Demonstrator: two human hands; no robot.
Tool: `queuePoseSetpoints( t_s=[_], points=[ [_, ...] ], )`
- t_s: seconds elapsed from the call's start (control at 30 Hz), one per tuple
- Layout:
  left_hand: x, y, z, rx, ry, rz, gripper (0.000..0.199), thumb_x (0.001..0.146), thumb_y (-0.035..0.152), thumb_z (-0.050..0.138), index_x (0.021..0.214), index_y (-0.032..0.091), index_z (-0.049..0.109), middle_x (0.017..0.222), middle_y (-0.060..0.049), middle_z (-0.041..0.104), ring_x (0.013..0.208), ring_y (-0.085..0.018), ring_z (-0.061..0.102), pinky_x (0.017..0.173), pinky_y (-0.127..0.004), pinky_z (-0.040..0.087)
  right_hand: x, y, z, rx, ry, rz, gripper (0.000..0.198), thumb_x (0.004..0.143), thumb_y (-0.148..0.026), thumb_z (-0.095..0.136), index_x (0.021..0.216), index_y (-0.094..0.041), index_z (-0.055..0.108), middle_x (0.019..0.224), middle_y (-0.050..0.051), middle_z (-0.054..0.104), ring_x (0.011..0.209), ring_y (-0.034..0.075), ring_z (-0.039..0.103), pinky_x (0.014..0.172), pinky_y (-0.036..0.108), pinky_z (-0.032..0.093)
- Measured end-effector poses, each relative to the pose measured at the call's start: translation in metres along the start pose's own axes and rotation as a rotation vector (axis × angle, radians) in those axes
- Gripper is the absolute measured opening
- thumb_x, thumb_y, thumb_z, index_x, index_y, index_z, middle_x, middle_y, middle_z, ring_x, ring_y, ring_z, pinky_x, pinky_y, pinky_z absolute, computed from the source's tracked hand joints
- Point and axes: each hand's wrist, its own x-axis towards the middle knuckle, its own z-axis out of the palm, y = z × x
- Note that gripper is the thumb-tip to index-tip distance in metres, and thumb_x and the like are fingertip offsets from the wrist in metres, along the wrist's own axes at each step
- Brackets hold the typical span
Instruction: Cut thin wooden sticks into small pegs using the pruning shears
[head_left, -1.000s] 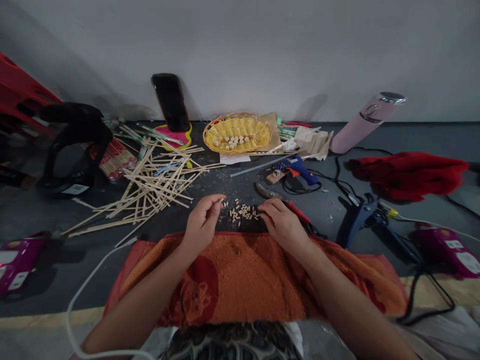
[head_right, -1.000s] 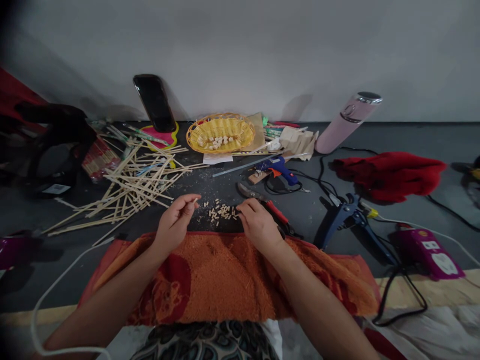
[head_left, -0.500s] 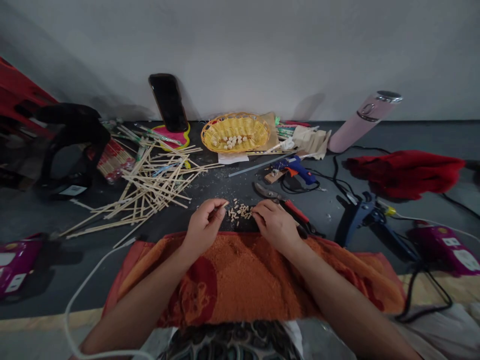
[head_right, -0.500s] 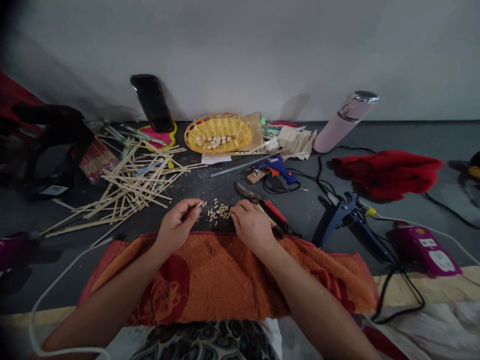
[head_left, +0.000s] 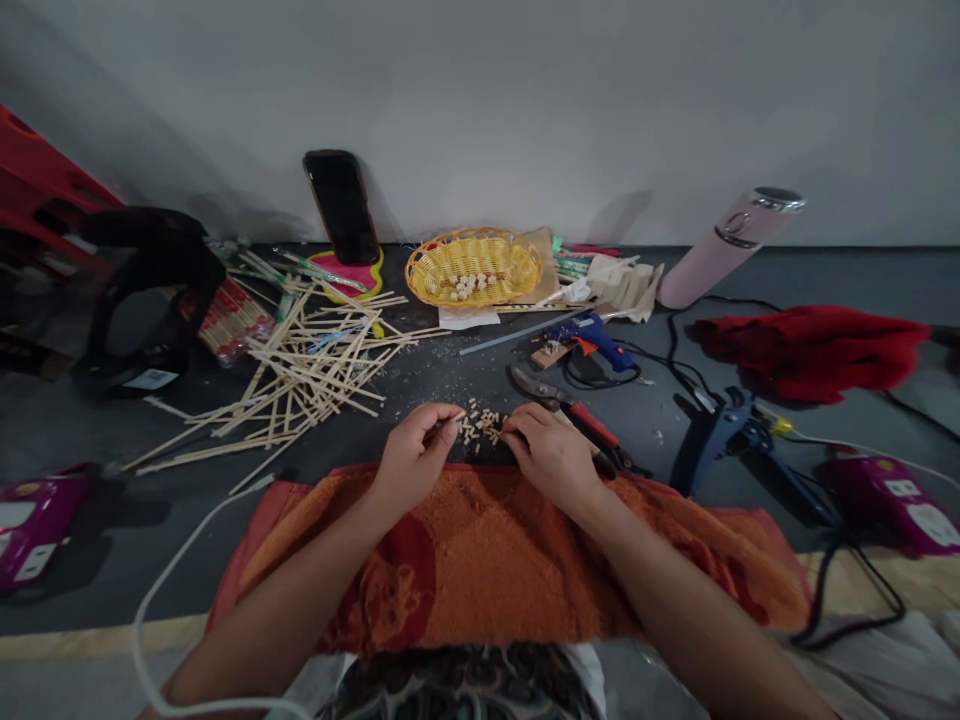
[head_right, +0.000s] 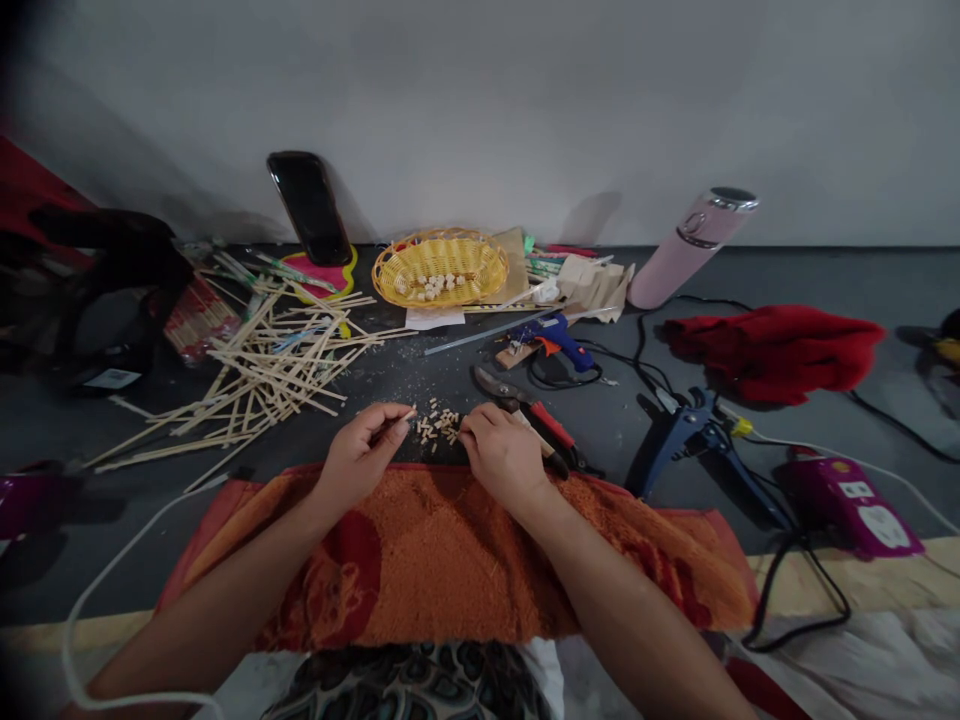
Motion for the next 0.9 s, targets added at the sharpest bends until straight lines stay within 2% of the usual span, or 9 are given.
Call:
queuePoseSetpoints(
  t_s=[0.1, 0.2, 0.3, 0.4, 0.6, 0.77, 0.9],
  points=[
    [-0.002, 0.004, 0.000, -0.082, -0.043, -0.066, 0.023, 0.086, 0.035, 0.055, 0.099, 0.018, 0.066, 0.095, -0.005, 0.068, 0.087, -0.018, 0.062, 0.080, -0.028, 0.048, 0.001, -0.002, -0.004, 0.177, 0.058, 0.025, 0.011, 0.091, -0.019, 0.051, 0.088, -0.021, 0.061, 0.095, 0.007, 0.061, 0.093, 0.020, 0.058, 0.085, 0.035, 0.047],
    [-0.006, 0.011, 0.001, -0.254, -0.187, -0.201, 0.023, 0.083, 0.035, 0.060, 0.095, 0.018, 0.068, 0.081, -0.002, 0.067, 0.068, -0.013, 0.058, 0.065, -0.023, 0.046, 0.000, -0.011, -0.009, 0.468, 0.125, 0.015, 0.008, 0.091, -0.021, 0.052, 0.089, -0.021, 0.060, 0.095, 0.006, 0.060, 0.095, 0.019, 0.057, 0.087, 0.035, 0.047],
    [-0.011, 0.018, 0.002, -0.402, -0.326, -0.302, 0.029, 0.081, 0.039, 0.062, 0.100, 0.018, 0.068, 0.070, 0.001, 0.061, 0.051, -0.007, 0.045, 0.052, -0.020, 0.037, -0.003, -0.023, -0.010, 0.691, 0.113, -0.001, 0.006, 0.091, -0.024, 0.055, 0.092, -0.022, 0.061, 0.103, 0.006, 0.057, 0.099, 0.019, 0.056, 0.089, 0.037, 0.047],
    [-0.014, 0.022, 0.003, -0.503, -0.408, -0.360, 0.034, 0.081, 0.045, 0.060, 0.097, 0.015, 0.066, 0.069, 0.001, 0.056, 0.047, -0.005, 0.035, 0.045, -0.019, 0.028, -0.006, -0.031, -0.009, 0.780, 0.057, -0.023, 0.007, 0.090, -0.025, 0.056, 0.091, -0.022, 0.062, 0.106, 0.008, 0.055, 0.105, 0.020, 0.054, 0.092, 0.039, 0.046],
    [-0.013, 0.019, 0.005, -0.482, -0.386, -0.343, 0.031, 0.080, 0.046, 0.062, 0.076, 0.016, 0.057, 0.065, 0.003, 0.048, 0.048, -0.005, 0.030, 0.044, -0.018, 0.025, -0.008, -0.031, -0.009, 0.789, 0.025, -0.059, 0.009, 0.090, -0.023, 0.056, 0.094, -0.023, 0.064, 0.102, 0.007, 0.057, 0.101, 0.019, 0.055, 0.091, 0.038, 0.046],
    [-0.012, 0.016, 0.005, -0.370, -0.336, -0.308, 0.030, 0.080, 0.046, 0.062, 0.081, 0.016, 0.061, 0.065, 0.002, 0.052, 0.052, -0.008, 0.038, 0.048, -0.019, 0.031, -0.008, -0.029, -0.014, 0.773, 0.010, -0.046, 0.008, 0.089, -0.022, 0.057, 0.095, -0.022, 0.064, 0.092, 0.005, 0.060, 0.089, 0.017, 0.058, 0.082, 0.034, 0.048],
    [-0.011, 0.016, 0.004, -0.285, -0.310, -0.228, 0.025, 0.081, 0.042, 0.062, 0.083, 0.017, 0.063, 0.071, 0.002, 0.059, 0.062, -0.010, 0.049, 0.058, -0.021, 0.039, -0.009, -0.029, -0.016, 0.762, -0.011, -0.030, 0.006, 0.088, -0.023, 0.060, 0.090, -0.020, 0.064, 0.089, 0.005, 0.061, 0.084, 0.016, 0.059, 0.078, 0.032, 0.049]
  ],
)
